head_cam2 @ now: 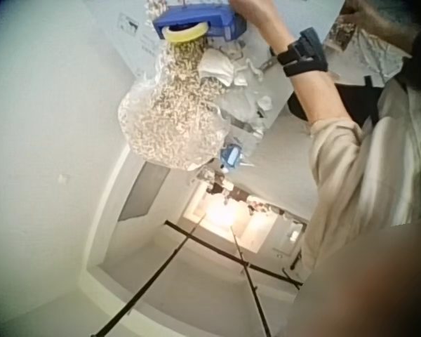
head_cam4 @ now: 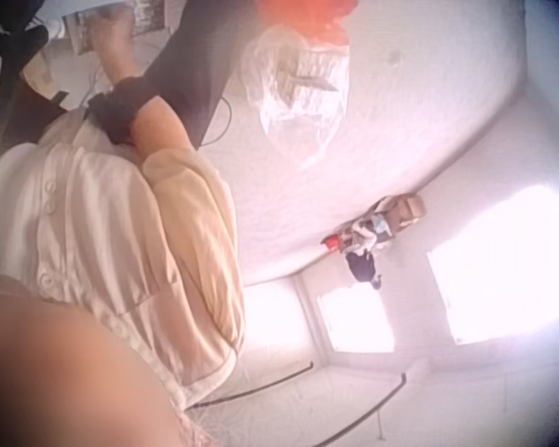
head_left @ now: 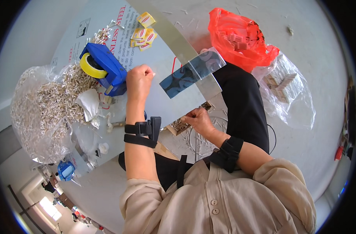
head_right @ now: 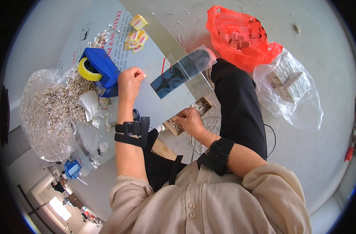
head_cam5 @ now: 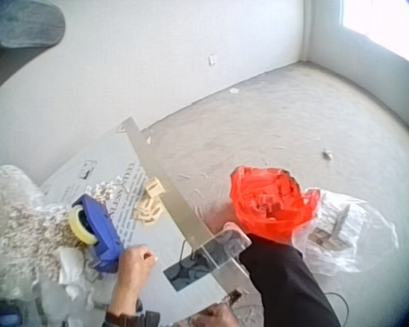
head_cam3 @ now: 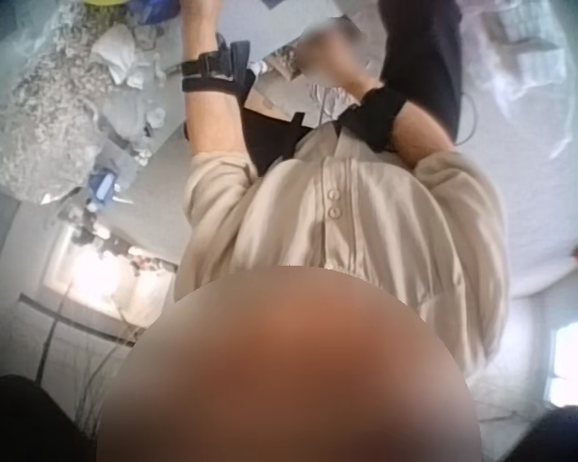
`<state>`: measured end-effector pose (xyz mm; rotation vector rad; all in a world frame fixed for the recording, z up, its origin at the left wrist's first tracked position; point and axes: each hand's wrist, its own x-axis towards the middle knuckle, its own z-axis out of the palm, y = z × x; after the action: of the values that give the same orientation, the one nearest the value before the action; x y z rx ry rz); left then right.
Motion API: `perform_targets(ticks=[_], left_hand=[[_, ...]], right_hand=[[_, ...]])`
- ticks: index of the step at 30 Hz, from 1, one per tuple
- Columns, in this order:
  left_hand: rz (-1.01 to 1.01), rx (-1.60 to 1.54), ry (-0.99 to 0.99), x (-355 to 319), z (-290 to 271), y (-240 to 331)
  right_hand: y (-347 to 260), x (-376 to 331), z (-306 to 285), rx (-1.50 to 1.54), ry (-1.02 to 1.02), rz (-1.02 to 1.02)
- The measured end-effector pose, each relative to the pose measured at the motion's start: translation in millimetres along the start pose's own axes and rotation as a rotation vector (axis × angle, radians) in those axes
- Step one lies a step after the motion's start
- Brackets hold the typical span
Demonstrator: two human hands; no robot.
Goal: Packaging small metal components by placing them on adhesive strips and cutting the strips to size.
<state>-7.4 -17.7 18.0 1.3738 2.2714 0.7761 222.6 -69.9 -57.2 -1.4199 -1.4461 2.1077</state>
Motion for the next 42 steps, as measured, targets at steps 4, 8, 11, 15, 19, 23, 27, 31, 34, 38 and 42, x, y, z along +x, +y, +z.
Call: perform_targets(ticks=[4, 8, 11, 15, 19, 23, 27, 31, 34, 38, 42], left_hand=[[0.132, 0.241, -0.11, 19, -8, 2], [0.145, 0.217, -0.235, 32, -14, 4], [0.139, 0.218, -0.304, 29, -18, 10], [0.228, 0.242, -0.278, 31, -17, 7], [0.25, 0.283, -0.33, 40, -21, 5], [0.276, 0.301, -0.353, 35, -19, 5], [0.369, 0.42, -0.262, 45, -21, 1], [0.345, 0.322, -0.381, 43, -21, 5], [0.346, 0.267, -0.416, 42, -20, 8], [0.369, 0.308, -0.374, 49, -24, 4], [0.292, 0.302, -0.532, 46, -21, 8]], right_hand=[[-3, -1, 0, -0.007, 0.0, -0.024], [2, 2, -1, -0.015, -0.004, -0.014], [4, 2, -2, -0.033, -0.016, -0.007], [1, 0, 0, 0.011, -0.004, -0.03], [6, 2, -1, 0.003, -0.012, -0.006], [5, 2, 0, -0.001, -0.01, -0.039], [-1, 0, 0, 0.008, 0.002, -0.017], [-2, 0, -2, -0.042, -0.009, -0.012], [9, 3, 1, 0.059, 0.022, -0.032], [0, 1, 0, 0.014, 0.005, -0.014], [4, 2, 0, 0.005, 0.011, -0.018]])
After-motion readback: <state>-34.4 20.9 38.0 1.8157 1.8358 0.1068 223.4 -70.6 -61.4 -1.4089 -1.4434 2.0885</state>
